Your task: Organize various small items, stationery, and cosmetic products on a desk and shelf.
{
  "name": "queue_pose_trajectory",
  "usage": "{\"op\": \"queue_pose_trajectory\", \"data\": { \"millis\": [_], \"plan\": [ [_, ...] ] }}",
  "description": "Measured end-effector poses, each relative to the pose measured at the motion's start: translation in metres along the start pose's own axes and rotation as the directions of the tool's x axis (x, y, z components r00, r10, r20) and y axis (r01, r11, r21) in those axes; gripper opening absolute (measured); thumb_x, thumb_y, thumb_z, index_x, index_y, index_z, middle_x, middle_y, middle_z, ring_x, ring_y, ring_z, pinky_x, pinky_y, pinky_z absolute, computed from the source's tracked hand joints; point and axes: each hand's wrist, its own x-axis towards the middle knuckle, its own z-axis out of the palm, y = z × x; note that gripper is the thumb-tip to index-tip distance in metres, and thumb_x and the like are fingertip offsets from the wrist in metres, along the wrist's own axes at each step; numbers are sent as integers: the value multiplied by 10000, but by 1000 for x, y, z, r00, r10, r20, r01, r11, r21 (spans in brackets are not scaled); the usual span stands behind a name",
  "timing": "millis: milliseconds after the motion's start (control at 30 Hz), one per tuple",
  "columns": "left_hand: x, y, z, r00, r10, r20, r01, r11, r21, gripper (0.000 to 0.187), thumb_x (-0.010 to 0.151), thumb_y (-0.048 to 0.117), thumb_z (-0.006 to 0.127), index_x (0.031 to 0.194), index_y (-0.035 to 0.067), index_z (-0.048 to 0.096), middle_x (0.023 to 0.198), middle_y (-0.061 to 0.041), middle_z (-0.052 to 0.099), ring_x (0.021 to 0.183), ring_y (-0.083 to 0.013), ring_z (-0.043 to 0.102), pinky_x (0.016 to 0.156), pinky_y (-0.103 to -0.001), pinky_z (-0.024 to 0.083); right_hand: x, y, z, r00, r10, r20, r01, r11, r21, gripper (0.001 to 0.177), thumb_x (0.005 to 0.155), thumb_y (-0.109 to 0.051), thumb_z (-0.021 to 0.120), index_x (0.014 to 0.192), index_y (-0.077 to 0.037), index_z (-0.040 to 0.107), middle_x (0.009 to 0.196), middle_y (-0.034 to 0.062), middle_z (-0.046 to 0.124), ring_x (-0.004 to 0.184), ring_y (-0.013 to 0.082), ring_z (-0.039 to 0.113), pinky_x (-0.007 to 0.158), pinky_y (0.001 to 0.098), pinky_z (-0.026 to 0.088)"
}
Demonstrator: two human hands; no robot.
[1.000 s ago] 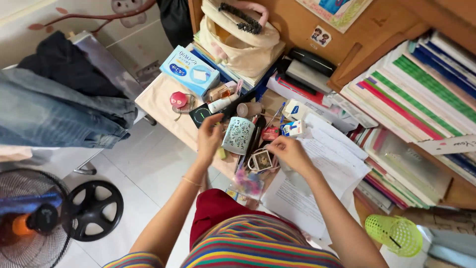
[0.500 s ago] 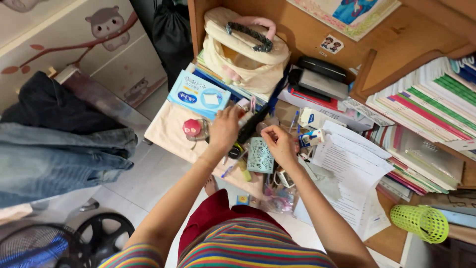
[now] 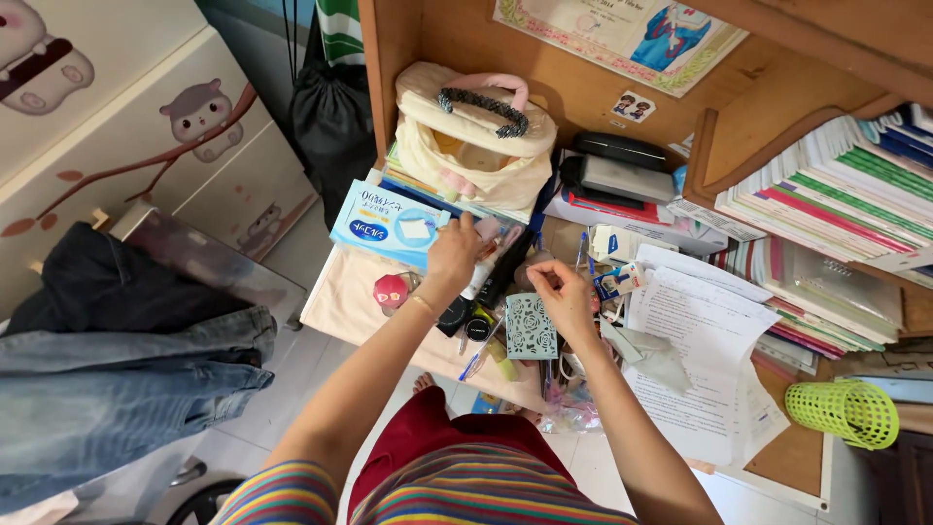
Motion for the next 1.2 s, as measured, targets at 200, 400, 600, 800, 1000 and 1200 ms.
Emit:
{"op": "queue_pose_trajectory", "data": {
  "millis": [200, 400, 600, 800, 1000, 1200],
  "plan": [
    [-21, -20, -10, 998, 40, 47, 7, 673, -740, 472, 871, 146, 807, 1269, -10, 608, 1030, -150, 752, 941, -259, 707, 814, -359, 556, 5, -32, 1, 974, 212, 78, -225, 947, 231, 232, 935, -234, 703, 1116, -90, 697, 861, -44, 699, 697, 46, 620, 563, 215, 499],
    [-62, 21, -23, 964, 126, 235, 179, 346, -921, 499, 921, 233, 748, 1360, 37, 616, 1076, -59, 760, 945, -111, 690, 804, -267, 548, 9, -44, 1, 965, 166, 204, -221, 934, 282, 348, 964, -296, 705, 1208, -47, 700, 902, 14, 721, 743, 62, 606, 586, 223, 467],
    [-87, 62, -57, 957, 27, 289, 287, 55, -956, 457, 943, 229, 707, 1354, 78, 576, 1078, -32, 740, 927, -72, 661, 782, -249, 529, 16, -63, -31, 964, 119, 239, -209, 894, 397, 316, 961, -242, 707, 1173, -9, 700, 1019, 29, 737, 855, 70, 667, 700, 223, 544],
    [-72, 110, -79, 993, 113, 44, 58, -123, -991, 451, 953, 146, 730, 1354, -15, 600, 1120, -65, 741, 958, -110, 682, 837, -272, 553, 54, -132, -91, 974, -76, 213, -48, 850, 525, 265, 961, -193, 687, 1158, -18, 667, 1015, 43, 729, 843, 85, 668, 667, 259, 542],
    [-46, 162, -165, 964, 86, -250, -246, -52, -968, 456, 972, 131, 713, 1387, -23, 601, 1145, -81, 740, 1001, -111, 683, 892, -280, 569, 92, -238, -165, 903, -364, 229, 286, 906, 313, 280, 949, -202, 710, 1166, -30, 666, 982, 19, 724, 810, 57, 635, 662, 237, 526],
    [-26, 179, -237, 861, -25, -508, -476, 307, -824, 411, 988, 134, 681, 1382, 45, 606, 1179, -75, 711, 1010, -137, 685, 880, -292, 572, 141, -320, -200, 784, -621, 16, 615, 781, 110, 273, 989, -164, 722, 1191, -1, 636, 997, 46, 733, 847, 80, 660, 729, 249, 548]
  ]
}}
